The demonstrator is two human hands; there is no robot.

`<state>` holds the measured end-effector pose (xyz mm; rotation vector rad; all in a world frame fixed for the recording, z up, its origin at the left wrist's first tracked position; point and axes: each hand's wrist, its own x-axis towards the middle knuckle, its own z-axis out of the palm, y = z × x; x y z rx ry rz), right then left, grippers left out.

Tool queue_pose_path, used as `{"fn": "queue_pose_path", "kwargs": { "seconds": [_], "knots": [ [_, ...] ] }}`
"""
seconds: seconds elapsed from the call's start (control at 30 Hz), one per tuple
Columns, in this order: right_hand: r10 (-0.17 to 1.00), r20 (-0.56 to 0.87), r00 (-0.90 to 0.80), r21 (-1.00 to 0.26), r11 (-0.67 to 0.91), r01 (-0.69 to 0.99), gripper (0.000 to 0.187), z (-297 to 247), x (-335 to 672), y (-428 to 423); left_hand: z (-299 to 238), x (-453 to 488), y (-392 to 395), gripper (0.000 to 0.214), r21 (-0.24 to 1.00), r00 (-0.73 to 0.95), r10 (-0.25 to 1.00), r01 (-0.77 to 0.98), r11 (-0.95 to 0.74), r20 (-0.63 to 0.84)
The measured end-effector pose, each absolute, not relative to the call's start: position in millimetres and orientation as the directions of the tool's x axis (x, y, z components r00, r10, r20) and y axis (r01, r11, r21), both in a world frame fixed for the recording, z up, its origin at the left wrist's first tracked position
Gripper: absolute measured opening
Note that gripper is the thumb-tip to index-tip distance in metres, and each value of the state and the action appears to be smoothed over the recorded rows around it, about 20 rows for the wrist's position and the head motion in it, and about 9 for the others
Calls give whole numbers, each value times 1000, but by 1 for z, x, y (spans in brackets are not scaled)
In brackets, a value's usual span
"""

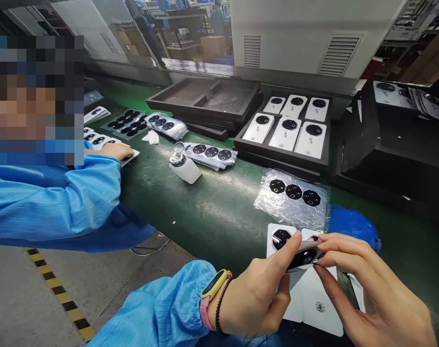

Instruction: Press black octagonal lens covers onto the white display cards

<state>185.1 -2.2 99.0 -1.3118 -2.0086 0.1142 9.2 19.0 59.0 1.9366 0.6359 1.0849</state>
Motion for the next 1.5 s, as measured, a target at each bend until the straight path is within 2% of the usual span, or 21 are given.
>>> {"fn": "queue_pose_path", "kwargs": {
  "seconds": [0.13, 0.23, 0.37, 0.63, 0.8, 0.93, 1.03, 1.07, 1.2, 1.33, 1.5],
  "knots": [
    [829, 483, -280, -445, 509, 737, 10, 102, 190, 0, 57, 8, 20, 84, 853, 508, 751, 58, -519, 423],
    [834, 488, -258, -464, 498, 733, 8, 107, 193, 6, 60, 6, 22, 83, 886, 540, 764, 69, -459, 354],
    [827, 506, -242, -520, 517, 680, 10, 113, 197, 14, 68, 8, 28, 83, 917, 587, 735, -33, -398, 340],
    [894, 446, -36, -712, 379, 591, 13, 129, 208, 12, 92, 24, 44, 83, 930, 637, 694, -107, -353, 337],
    [927, 370, 52, -793, 287, 537, 21, 137, 222, 15, 106, 38, 57, 80, 915, 665, 660, -93, -392, 350],
    [919, 373, 132, -847, 278, 452, 10, 139, 236, 18, 112, 50, 66, 73, 888, 663, 656, -29, -458, 360],
    [906, 375, 195, -898, 303, 318, 9, 145, 249, 19, 114, 61, 74, 65, 856, 651, 673, 68, -513, 351],
    [901, 378, 211, -913, 325, 248, 7, 147, 254, 19, 114, 65, 79, 63, 856, 660, 677, 99, -507, 324],
    [877, 395, 274, -912, 339, 230, 5, 162, 274, 17, 123, 87, 98, 62, 874, 717, 661, 154, -461, 222],
    [873, 336, 354, -941, 302, 149, 1, 171, 283, 14, 134, 105, 107, 67, 907, 773, 611, 116, -405, 174],
    [872, 293, 393, -955, 251, 156, 11, 167, 285, 18, 133, 105, 107, 67, 913, 801, 582, 120, -390, 143]
  ]
}}
